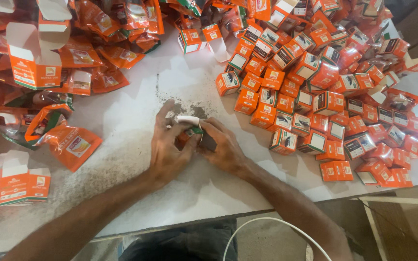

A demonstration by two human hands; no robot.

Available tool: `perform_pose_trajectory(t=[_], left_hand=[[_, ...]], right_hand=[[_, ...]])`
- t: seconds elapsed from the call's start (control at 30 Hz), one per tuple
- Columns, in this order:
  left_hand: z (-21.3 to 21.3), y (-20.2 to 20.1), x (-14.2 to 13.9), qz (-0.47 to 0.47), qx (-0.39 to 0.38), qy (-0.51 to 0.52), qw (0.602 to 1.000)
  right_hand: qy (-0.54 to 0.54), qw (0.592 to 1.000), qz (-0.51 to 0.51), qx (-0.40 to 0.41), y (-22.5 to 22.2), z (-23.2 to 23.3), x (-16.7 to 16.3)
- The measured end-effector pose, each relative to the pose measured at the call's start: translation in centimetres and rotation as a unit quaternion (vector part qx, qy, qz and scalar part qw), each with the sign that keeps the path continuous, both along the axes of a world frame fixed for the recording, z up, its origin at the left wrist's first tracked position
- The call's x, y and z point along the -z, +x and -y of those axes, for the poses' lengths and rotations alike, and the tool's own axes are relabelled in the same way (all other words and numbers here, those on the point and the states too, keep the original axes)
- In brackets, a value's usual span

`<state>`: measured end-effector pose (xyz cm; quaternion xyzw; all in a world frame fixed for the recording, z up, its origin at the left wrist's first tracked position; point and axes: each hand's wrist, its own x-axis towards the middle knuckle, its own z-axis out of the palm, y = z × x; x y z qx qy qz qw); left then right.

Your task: The person folds small orange cardboard boxes and inserts a packaged sachet into each one, closing the flaps, then places the finished box onto a large pile of completed boxes on the table. They repeat this packing cycle continuously, occasionally brushing spilled powder off the work surface.

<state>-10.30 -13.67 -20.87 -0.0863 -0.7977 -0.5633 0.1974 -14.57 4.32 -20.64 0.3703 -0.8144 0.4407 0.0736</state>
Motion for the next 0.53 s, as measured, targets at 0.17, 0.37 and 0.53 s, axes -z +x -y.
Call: perform_pose_trajectory(t=[0.17,0.37,0.53], left_hand=[[0.6,-0.9,-0.3,0.156,-0.040,-0.043,0.986],[0.7,-3.7,0.7,0.107,0.013,-0.080,0.991],[2.0,-4.8,3.1,0.185,0.055,-0.169,0.967]], right_hand=[[0.008,0.999,0.017,0.029,0.0,-0.4,0.6],[-0.085,0.991,0.093,0.041,0.2,-0.1,2.7],[0.040,0.994,-0.087,0.043,0.2,-0.4,4.1]])
